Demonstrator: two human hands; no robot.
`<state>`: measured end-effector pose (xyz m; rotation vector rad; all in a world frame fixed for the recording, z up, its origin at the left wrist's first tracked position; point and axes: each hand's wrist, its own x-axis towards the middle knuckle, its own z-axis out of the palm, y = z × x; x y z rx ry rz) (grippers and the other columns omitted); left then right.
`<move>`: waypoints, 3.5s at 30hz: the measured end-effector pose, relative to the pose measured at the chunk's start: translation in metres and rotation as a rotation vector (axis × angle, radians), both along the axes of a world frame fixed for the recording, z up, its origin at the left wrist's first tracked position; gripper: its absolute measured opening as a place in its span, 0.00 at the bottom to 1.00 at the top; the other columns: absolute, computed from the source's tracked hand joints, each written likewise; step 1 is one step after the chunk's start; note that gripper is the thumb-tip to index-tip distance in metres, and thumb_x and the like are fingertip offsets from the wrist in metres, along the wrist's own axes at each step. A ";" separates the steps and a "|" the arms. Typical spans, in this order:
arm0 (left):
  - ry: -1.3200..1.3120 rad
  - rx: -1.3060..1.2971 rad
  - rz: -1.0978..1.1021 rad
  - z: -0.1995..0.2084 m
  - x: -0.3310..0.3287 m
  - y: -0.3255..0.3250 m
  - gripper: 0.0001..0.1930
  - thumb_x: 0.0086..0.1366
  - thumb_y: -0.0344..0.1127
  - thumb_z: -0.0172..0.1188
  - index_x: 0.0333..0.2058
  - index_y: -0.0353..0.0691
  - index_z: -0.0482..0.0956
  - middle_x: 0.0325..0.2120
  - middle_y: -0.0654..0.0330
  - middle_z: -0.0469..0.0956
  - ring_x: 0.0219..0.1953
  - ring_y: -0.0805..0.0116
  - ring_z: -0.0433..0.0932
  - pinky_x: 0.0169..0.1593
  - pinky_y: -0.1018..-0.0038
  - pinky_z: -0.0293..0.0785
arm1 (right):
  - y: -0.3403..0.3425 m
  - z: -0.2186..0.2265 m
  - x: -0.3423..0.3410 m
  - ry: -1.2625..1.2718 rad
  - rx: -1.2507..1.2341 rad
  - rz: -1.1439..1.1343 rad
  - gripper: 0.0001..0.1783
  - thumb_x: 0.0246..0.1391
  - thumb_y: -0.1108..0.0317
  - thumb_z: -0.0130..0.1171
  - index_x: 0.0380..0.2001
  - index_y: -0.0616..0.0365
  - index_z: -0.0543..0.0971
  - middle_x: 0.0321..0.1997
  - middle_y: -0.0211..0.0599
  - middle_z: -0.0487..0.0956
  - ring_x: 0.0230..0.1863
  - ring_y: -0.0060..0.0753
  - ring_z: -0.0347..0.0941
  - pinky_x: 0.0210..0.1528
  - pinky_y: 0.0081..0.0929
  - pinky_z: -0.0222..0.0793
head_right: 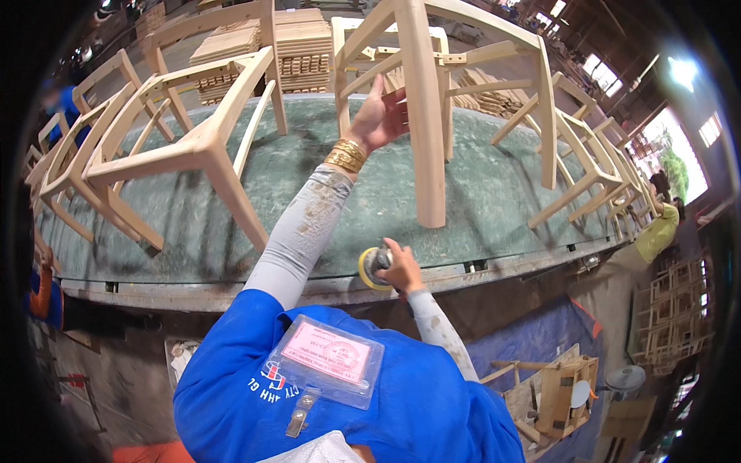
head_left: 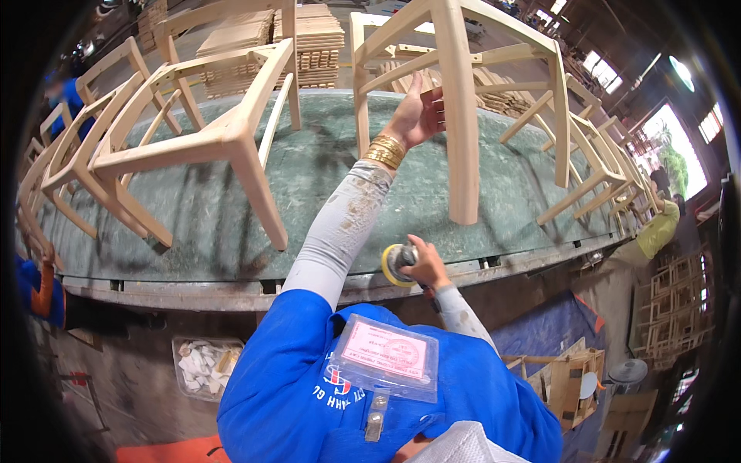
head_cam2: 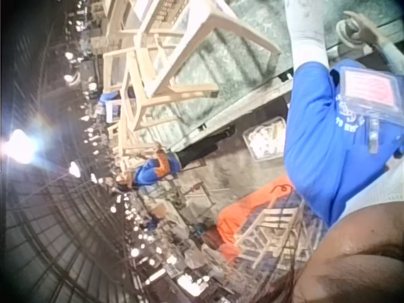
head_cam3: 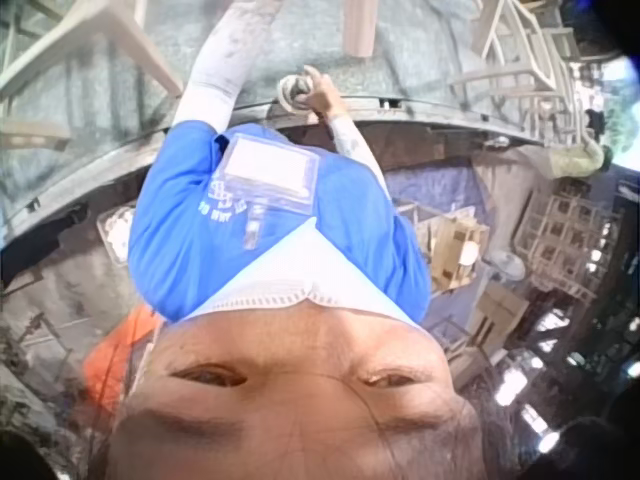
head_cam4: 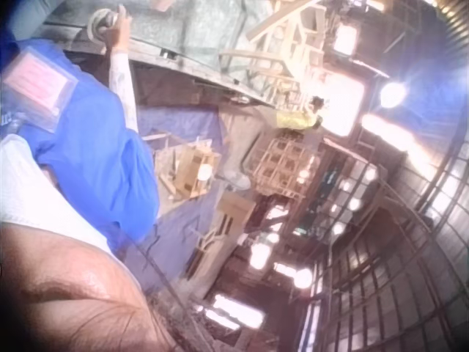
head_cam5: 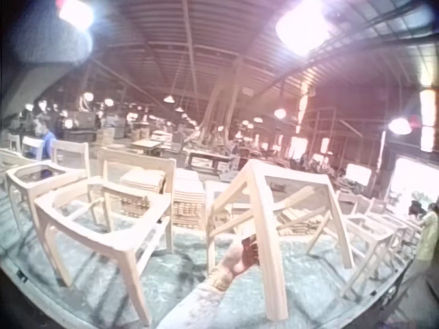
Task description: The person uses a handheld orbital sander to smooth the surfaces of wooden chair frames on a workbench. They reposition the chair multiple times to access different legs and rails, then move to the next chair and repeat the sanding process.
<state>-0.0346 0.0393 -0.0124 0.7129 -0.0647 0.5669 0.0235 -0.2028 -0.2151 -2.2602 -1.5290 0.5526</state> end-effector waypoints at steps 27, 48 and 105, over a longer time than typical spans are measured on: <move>0.481 0.393 0.979 -0.015 0.049 -0.163 0.24 0.53 0.30 0.63 0.48 0.35 0.63 0.30 0.59 0.71 0.25 0.74 0.72 0.30 0.77 0.73 | -0.011 0.155 0.369 -0.248 1.085 -0.610 0.31 0.43 0.59 0.68 0.49 0.61 0.72 0.48 0.43 0.70 0.47 0.43 0.71 0.48 0.33 0.68; 0.695 0.616 1.116 -0.141 0.117 -0.040 0.21 0.54 0.29 0.62 0.46 0.34 0.67 0.32 0.56 0.76 0.28 0.69 0.76 0.32 0.72 0.73 | 0.081 0.029 0.464 0.231 1.038 -0.717 0.24 0.45 0.60 0.65 0.44 0.60 0.73 0.36 0.49 0.79 0.38 0.50 0.76 0.38 0.38 0.70; 1.256 0.669 1.410 -0.178 -0.252 -0.155 0.41 0.51 0.40 0.69 0.59 0.28 0.58 0.55 0.40 0.66 0.57 0.50 0.66 0.58 0.66 0.63 | 0.352 0.047 -0.172 1.772 0.307 -0.240 0.15 0.57 0.54 0.51 0.31 0.55 0.66 0.16 0.28 0.64 0.14 0.27 0.63 0.14 0.28 0.63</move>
